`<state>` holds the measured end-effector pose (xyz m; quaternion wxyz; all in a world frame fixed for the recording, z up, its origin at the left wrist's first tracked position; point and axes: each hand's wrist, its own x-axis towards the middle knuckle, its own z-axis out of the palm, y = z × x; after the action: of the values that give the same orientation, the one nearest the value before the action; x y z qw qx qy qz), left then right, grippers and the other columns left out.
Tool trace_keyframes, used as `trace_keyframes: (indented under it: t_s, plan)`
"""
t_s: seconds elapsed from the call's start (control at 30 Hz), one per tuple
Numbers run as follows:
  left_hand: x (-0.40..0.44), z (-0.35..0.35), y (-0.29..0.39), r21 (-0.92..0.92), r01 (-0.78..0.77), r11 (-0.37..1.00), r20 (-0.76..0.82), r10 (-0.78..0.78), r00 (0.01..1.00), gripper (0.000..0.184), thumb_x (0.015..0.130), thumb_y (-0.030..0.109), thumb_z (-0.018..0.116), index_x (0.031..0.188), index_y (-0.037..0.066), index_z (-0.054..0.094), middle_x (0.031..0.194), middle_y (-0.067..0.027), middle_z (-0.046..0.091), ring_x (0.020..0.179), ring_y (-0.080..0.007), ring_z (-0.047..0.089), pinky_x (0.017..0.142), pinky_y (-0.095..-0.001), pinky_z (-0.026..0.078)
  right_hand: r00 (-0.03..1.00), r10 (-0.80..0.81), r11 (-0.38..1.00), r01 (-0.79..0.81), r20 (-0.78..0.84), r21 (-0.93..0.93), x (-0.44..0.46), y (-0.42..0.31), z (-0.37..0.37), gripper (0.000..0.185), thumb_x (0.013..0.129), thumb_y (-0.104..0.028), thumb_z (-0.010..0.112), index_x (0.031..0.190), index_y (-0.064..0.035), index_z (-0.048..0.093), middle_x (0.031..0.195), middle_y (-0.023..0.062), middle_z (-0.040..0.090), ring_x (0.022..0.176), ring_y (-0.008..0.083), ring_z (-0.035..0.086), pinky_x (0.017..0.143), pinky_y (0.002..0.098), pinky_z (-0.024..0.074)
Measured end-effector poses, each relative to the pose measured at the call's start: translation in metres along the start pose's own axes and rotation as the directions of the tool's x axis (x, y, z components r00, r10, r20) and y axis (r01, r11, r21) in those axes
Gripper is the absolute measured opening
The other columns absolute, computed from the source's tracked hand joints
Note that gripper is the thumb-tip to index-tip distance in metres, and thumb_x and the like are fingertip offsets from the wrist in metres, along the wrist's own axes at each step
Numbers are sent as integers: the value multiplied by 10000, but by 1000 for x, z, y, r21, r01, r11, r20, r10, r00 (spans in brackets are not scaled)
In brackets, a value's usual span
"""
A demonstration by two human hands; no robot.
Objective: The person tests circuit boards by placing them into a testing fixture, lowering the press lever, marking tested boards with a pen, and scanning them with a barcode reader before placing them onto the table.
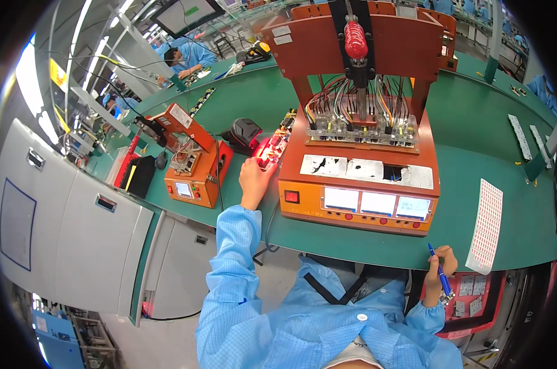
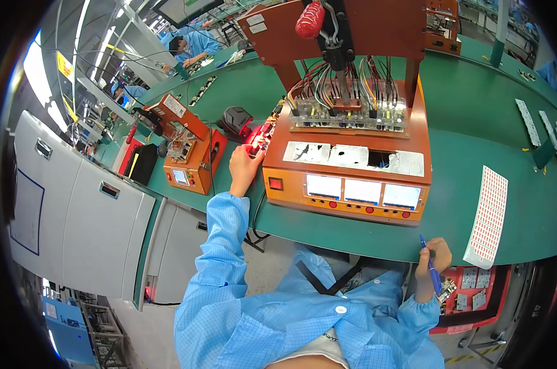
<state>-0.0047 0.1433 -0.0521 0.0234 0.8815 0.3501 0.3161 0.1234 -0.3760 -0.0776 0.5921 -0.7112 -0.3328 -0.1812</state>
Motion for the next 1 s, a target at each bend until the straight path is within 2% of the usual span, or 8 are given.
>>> trace_keyframes:
  t_s: [0.1,0.33,0.57,0.63,0.7,0.83,0.97,1.0]
  plan:
    - [1,-9,8,-10,30,999,-10,-31,999,438,729,377,782,971,36,652,933,-118,631,918,-318,603,779,-419,496,999,41,999,-41,7,3,-1,0,-1,155,868,-85,521,745,-11,463,644,76,471,597,158,454,549,282,368]
    - [36,-24,43,96,-170,981,-159,184,970,417,705,377,785,894,28,656,880,-112,592,901,-303,579,696,-415,508,1000,-26,999,26,0,-44,1,0,1,153,863,-85,525,743,-13,463,637,77,478,586,162,457,542,289,371]
    - [131,11,66,121,-157,980,25,155,988,462,723,428,781,810,-10,663,876,-185,655,830,-373,628,710,-472,492,994,-10,1000,10,-105,-2,3,-8,3,163,859,-103,539,743,-19,461,619,67,476,577,168,451,544,297,371]
    - [175,56,56,22,-211,977,99,208,973,508,748,436,763,934,-21,642,905,-244,664,866,-431,640,731,-501,507,988,-36,999,39,-148,14,2,-4,3,158,857,-97,535,743,-19,459,612,67,475,575,167,450,542,296,370]
    - [204,105,49,-313,-149,938,71,180,981,565,765,386,750,1128,-18,594,1045,-285,651,1000,-435,627,835,-474,505,990,-59,998,56,-125,-22,3,-2,1,137,851,-71,524,745,-17,457,606,71,475,557,165,455,537,295,377]
    - [268,227,7,-778,-57,626,98,209,973,598,836,359,692,1269,0,489,1220,-260,602,1166,-383,573,977,-416,445,987,-79,996,74,-139,-45,4,0,-1,124,846,-50,520,745,-11,460,611,82,487,539,161,467,527,292,386]
    - [283,195,-8,-774,51,631,95,36,995,401,881,210,617,1212,4,521,1103,-174,647,1063,-280,620,905,-365,477,990,-59,998,54,-129,-39,1,2,-1,126,852,-55,519,749,-5,466,620,89,488,540,158,472,511,286,385]
    - [252,133,25,-823,146,550,123,-79,989,339,883,171,600,1177,15,534,1062,-147,643,1027,-240,620,879,-346,485,991,-57,998,54,-122,-34,2,1,-1,127,853,-57,520,750,-4,467,622,89,488,540,158,472,509,285,385]
